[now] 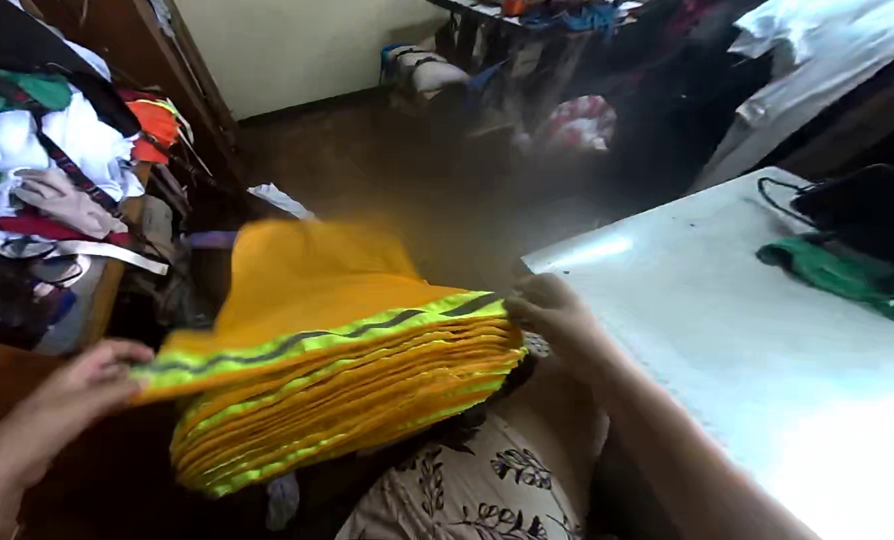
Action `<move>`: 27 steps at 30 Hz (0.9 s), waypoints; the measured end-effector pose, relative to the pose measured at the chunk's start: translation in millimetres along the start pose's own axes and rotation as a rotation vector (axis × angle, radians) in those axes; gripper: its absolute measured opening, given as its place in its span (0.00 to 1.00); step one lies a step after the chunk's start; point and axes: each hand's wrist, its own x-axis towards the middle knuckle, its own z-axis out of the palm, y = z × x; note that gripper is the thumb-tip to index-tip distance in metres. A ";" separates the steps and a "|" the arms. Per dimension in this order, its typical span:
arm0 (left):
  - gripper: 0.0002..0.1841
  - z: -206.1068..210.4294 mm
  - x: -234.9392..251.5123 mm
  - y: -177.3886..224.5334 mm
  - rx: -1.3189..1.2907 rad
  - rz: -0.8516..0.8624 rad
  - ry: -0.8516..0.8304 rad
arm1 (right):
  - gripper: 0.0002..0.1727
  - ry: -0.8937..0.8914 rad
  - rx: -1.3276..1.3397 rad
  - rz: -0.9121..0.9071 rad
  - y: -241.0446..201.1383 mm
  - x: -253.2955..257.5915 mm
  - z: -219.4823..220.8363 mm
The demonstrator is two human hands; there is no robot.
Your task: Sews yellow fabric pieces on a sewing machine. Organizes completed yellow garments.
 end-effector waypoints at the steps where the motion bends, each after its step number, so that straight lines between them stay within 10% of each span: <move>1: 0.21 -0.4 -6.3 -13.0 0.158 -0.021 -0.164 | 0.23 -0.022 -0.028 0.030 8.1 -1.8 2.0; 4: 0.22 6.5 -2.0 -8.1 0.548 0.001 -0.397 | 0.21 -0.021 -0.057 0.081 15.1 -7.8 4.6; 7: 0.14 24.8 29.6 53.7 0.708 0.259 -0.071 | 0.19 -0.012 -0.097 0.075 7.8 -12.1 4.2; 13: 0.19 152.4 129.3 177.3 0.402 0.970 -0.341 | 0.22 -0.034 -0.224 0.033 2.9 -33.8 -2.4; 17: 0.26 238.4 89.8 185.7 0.317 0.955 -0.749 | 0.23 -0.039 -0.352 -0.108 15.8 -85.7 -31.4; 27: 0.27 252.2 62.9 191.3 0.513 0.944 -0.765 | 0.20 -0.089 -0.263 0.006 71.0 -263.2 -88.2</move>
